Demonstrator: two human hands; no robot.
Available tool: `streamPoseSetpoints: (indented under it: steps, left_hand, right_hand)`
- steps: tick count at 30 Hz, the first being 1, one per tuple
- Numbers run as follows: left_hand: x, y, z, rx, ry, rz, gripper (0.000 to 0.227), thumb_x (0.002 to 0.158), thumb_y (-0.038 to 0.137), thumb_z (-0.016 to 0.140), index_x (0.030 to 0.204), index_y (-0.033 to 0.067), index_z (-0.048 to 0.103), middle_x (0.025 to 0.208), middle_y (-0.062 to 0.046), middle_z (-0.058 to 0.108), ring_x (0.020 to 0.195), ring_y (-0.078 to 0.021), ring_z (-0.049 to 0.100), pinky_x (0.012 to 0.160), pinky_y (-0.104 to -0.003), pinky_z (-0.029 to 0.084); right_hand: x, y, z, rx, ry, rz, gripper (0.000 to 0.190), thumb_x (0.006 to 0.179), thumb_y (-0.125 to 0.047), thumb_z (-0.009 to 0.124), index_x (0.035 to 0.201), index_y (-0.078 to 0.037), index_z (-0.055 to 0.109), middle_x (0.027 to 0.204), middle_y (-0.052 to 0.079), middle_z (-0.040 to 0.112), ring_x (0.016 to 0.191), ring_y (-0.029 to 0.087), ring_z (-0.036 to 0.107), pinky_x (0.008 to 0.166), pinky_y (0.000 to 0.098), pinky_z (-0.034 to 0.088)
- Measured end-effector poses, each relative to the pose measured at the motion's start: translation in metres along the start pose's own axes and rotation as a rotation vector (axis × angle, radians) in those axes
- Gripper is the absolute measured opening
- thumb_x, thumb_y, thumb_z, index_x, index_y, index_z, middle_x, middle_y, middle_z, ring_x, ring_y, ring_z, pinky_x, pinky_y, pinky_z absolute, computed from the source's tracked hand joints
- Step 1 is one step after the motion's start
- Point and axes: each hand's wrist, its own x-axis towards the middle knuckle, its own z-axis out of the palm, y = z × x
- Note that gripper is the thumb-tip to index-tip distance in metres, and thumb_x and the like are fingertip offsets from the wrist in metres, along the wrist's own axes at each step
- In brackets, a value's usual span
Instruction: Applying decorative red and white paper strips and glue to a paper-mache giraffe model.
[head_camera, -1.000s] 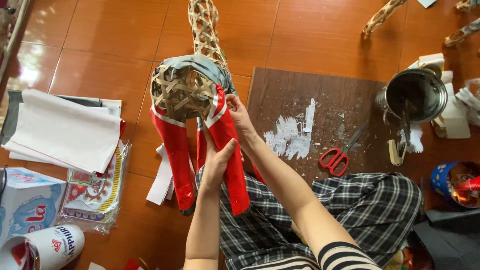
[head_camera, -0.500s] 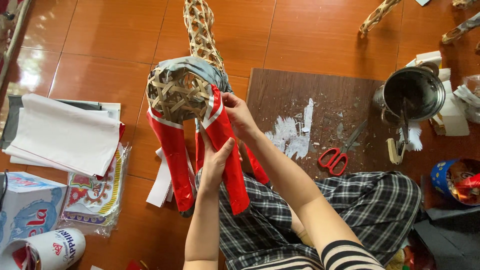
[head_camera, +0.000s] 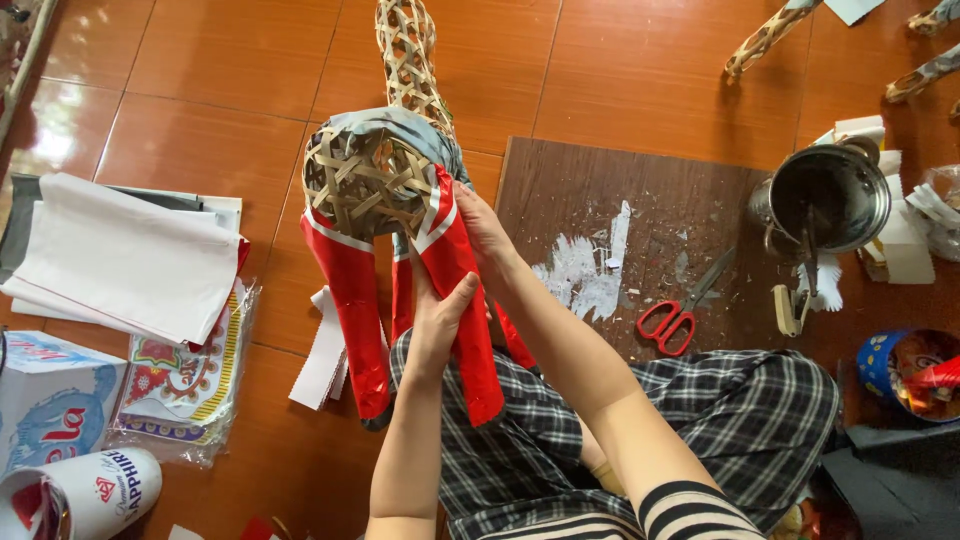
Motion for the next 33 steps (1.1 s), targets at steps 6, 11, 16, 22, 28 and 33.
streamPoseSetpoints:
  steps: [6, 11, 16, 22, 28, 33]
  left_hand:
    - [0.008, -0.030, -0.018, 0.158, 0.004, 0.246, 0.092, 0.104, 0.011, 0.072, 0.168, 0.0158, 0.005, 0.147, -0.010, 0.051, 0.121, -0.0217, 0.062, 0.094, -0.038, 0.059]
    - [0.009, -0.025, -0.016, 0.073, 0.055, 0.006, 0.084, 0.097, 0.024, 0.072, 0.162, 0.0065, 0.022, 0.141, -0.017, 0.058, 0.124, -0.0259, 0.059, 0.104, -0.034, 0.050]
    - [0.013, -0.027, -0.020, 0.084, 0.040, 0.116, 0.087, 0.098, 0.024, 0.072, 0.161, 0.0105, 0.015, 0.143, -0.013, 0.054, 0.125, -0.0222, 0.058, 0.105, -0.034, 0.049]
    - [0.016, -0.020, -0.018, 0.064, 0.057, 0.014, 0.086, 0.095, 0.020, 0.070, 0.160, 0.0097, 0.015, 0.129, -0.014, 0.060, 0.106, -0.0206, 0.063, 0.086, -0.034, 0.057]
    - [0.012, -0.043, -0.022, 0.094, 0.021, 0.213, 0.095, 0.103, 0.014, 0.071, 0.165, 0.0120, 0.001, 0.141, -0.014, 0.055, 0.118, -0.0190, 0.063, 0.095, -0.033, 0.057]
    - [-0.041, -0.041, -0.001, 0.015, 0.096, -0.005, 0.112, 0.086, 0.012, 0.074, 0.162, 0.0196, -0.007, 0.117, -0.016, 0.060, 0.077, -0.0217, 0.064, 0.066, -0.036, 0.060]
  right_hand:
    - [0.004, -0.011, 0.029, -0.123, 0.050, 0.070, 0.028, 0.106, -0.021, 0.060, 0.124, -0.001, 0.064, 0.112, 0.012, 0.074, 0.096, 0.021, 0.073, 0.089, 0.0386, 0.061]
    - [0.026, -0.017, 0.020, -0.302, 0.291, 0.089, 0.027, 0.104, -0.026, 0.060, 0.110, 0.000, 0.065, 0.096, 0.011, 0.075, 0.081, 0.021, 0.071, 0.075, 0.0374, 0.061]
    - [0.009, -0.030, 0.042, -0.651, 0.324, -0.023, 0.041, 0.108, -0.034, 0.063, 0.123, 0.004, 0.063, 0.095, 0.011, 0.068, 0.075, 0.017, 0.057, 0.066, 0.0349, 0.047]
    - [-0.030, -0.046, 0.103, -1.011, 0.157, -0.082, 0.076, 0.101, -0.040, 0.063, 0.160, -0.013, 0.022, 0.143, 0.011, 0.044, 0.117, 0.023, 0.057, 0.093, 0.0366, 0.051]
    - [-0.043, -0.023, 0.123, -1.116, -0.050, -0.258, 0.113, 0.090, -0.009, 0.088, 0.166, -0.017, 0.005, 0.156, 0.020, 0.046, 0.140, 0.031, 0.054, 0.116, 0.0412, 0.047]
    - [-0.044, -0.014, 0.147, -0.801, 0.091, -0.172, 0.117, 0.080, -0.005, 0.085, 0.163, -0.022, 0.005, 0.140, 0.027, 0.058, 0.123, 0.031, 0.063, 0.102, 0.0438, 0.055]
